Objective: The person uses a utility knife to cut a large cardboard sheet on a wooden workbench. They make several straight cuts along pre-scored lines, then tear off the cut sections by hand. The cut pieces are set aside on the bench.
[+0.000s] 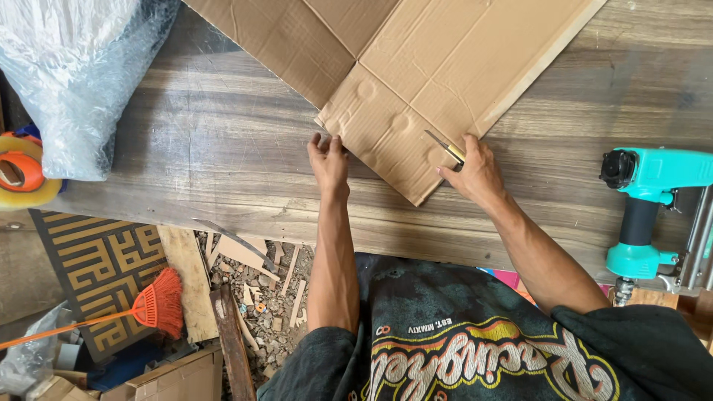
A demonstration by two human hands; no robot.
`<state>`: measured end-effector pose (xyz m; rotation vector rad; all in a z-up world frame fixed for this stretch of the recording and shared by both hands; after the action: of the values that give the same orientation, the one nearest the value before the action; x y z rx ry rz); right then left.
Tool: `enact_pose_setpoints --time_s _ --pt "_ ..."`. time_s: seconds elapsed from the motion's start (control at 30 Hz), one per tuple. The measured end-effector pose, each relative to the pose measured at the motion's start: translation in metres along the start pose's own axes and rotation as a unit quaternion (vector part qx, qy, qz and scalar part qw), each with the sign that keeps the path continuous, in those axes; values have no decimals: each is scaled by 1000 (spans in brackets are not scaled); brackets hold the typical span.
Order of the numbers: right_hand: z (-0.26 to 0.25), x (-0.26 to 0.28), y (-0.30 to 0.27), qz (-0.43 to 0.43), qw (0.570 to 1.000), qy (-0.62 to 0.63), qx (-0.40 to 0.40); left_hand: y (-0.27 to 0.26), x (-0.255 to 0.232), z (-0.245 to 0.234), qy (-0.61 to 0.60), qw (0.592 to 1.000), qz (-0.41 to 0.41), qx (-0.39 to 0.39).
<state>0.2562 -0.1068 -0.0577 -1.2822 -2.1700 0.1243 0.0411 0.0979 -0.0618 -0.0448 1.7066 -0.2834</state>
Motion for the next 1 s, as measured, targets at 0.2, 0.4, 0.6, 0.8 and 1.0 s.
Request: enact_pose_setpoints --time_s 0.2,0.4,0.6,0.8,1.0 --pt "-28 29 -8 -23 997 3 73 -24 -5 43 -205 970 -130 -28" --pt "-33 43 2 -67 994 7 81 -67 4 65 -102 984 -100 106" --pt "-29 7 13 -108 991 19 75 -84 10 68 52 957 -100 268" --pt "-40 -14 -37 -50 991 43 112 -78 30 85 49 928 -133 345" --pt "-15 -45 -98 -43 984 1 174 -70 9 77 82 910 -89 396"
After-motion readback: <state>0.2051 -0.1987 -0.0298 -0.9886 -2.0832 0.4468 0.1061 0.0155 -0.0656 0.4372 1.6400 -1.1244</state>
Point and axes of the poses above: each hand's wrist, its own y-axis towards the middle knuckle, its own z-axis out of the palm, x = y × z, the point moved 2 cm from there along y, towards the middle knuckle, and after that the axes turned 15 degrees about z, right-handed, at the moved point
